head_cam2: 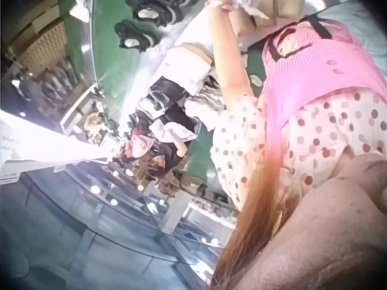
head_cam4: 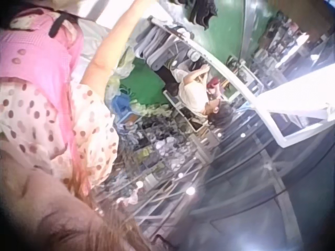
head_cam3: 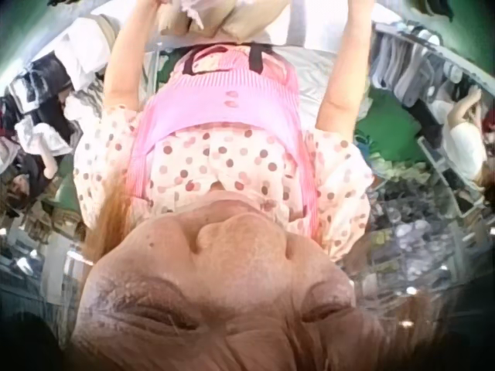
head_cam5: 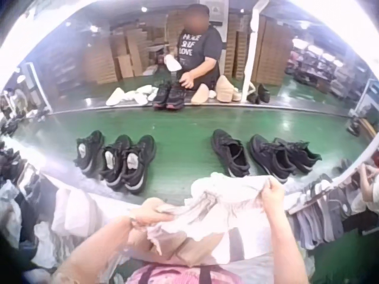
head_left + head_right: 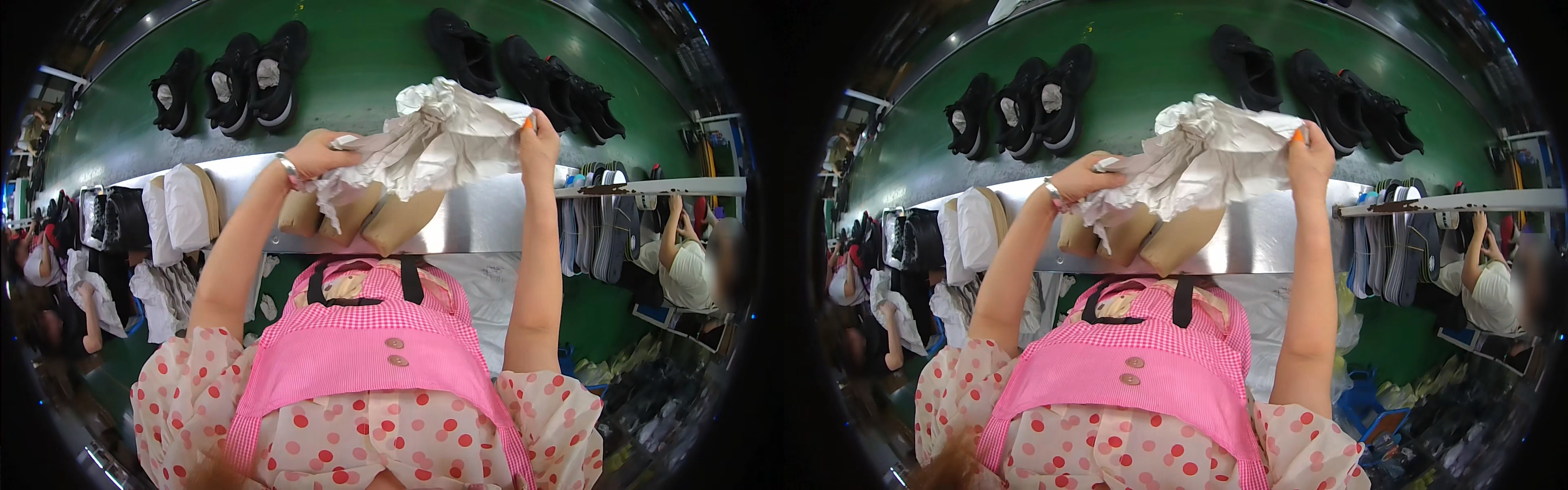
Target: The person sits on the floor and repeatedly stuffs white paper into black sneakers, then places the shoes on the floor. The person handles shoe trees and paper, inserting paper into each shoe one at a time.
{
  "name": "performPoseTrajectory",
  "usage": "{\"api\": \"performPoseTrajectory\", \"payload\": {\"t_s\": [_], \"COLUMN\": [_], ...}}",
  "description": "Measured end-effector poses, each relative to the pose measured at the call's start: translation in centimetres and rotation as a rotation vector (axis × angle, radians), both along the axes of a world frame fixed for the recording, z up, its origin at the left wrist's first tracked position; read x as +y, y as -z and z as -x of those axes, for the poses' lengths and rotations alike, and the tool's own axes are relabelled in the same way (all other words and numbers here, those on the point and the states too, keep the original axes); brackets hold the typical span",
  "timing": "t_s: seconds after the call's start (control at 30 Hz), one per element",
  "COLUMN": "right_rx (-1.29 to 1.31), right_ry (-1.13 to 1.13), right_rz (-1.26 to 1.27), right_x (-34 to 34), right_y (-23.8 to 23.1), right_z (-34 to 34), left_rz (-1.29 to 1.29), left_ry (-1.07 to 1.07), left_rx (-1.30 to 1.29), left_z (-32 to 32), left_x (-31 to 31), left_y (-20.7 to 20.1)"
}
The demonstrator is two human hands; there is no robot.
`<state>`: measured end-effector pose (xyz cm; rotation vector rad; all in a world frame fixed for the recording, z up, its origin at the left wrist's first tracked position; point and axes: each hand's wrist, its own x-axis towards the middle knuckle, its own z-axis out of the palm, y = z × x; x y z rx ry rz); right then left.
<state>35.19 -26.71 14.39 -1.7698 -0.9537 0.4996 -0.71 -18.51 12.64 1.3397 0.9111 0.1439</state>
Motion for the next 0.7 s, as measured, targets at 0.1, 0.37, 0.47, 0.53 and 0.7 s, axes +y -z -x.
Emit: {"api": "performPoseTrajectory", "payload": {"t_s": [0.1, 0.37, 0.47, 0.53, 0.7], "right_rx": [0.070, 0.256, 0.282, 0.231, 0.406], "right_ry": [-0.084, -0.189, -0.148, -0.100, 0.068], "right_rz": [0.107, 0.212, 0.279, 0.351, 0.299], "right_x": [-0.7, -2.8, -4.2, -5.9, -11.0], "right_y": [2.2, 4.0, 5.3, 7.4, 10.1], "right_z": [-2.3, -7.8, -10.4, -13.2, -15.0], "left_rz": [0.069, 0.105, 0.078, 0.127, 0.196], "left_ry": [0.004, -0.225, -0.155, -0.137, -0.098], "left_rx": [-0.044, 0.108, 0.303, 0.306, 0.145], "left_z": [2.9, 10.7, 11.8, 12.6, 10.2], "left_x": [0.7, 2.9, 3.4, 3.9, 4.2], "left_y": [-0.8, -0.8, -1.2, -0.6, 0.7]}}
